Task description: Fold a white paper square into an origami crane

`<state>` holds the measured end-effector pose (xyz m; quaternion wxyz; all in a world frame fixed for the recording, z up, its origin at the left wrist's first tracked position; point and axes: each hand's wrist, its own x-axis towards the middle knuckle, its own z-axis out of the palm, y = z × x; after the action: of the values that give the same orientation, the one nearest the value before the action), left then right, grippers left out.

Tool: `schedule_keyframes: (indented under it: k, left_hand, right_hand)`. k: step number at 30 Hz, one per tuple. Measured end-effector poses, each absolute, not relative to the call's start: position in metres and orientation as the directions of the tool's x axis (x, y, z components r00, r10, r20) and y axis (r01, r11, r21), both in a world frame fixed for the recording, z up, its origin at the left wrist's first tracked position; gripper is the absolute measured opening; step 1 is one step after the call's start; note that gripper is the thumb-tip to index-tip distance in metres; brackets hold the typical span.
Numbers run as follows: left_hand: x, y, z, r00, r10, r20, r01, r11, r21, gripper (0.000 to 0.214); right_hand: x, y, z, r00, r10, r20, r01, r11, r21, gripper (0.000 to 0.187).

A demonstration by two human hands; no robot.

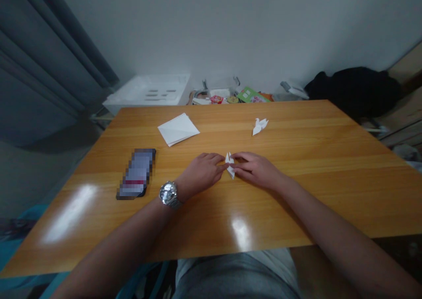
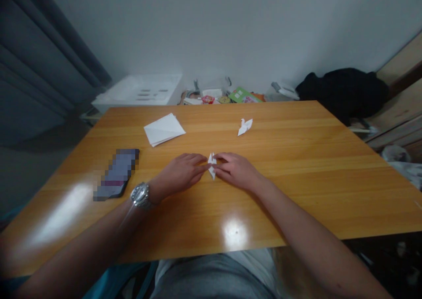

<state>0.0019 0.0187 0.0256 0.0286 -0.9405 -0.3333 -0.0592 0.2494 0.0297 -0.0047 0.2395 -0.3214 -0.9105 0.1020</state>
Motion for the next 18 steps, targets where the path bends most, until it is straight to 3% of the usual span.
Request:
schedule_keyframes:
  k: [5,13,18]
  left_hand:
    - [0.001,0.019,0.024,0.778,0.614,0.134,0.619,-0.785,0.005,0.034]
    - [0.004,0.023,0.012,0.749,0.638,0.177,0.629,-0.769,0.113,0.035]
    - [0.006,0.025,0.007,0.738,0.642,0.208,0.623,-0.767,0.156,0.035]
  right_hand:
    - [0.245,0.032,-0.008,-0.64,0.663,0.389,0.526,0.747,-0.407,0.021]
    - [0.238,0.035,-0.017,-0.441,0.802,0.403,0.522,0.594,-0.612,0.014]
    - [0.239,0.036,-0.019,-0.402,0.817,0.414,0.525,0.576,-0.626,0.013]
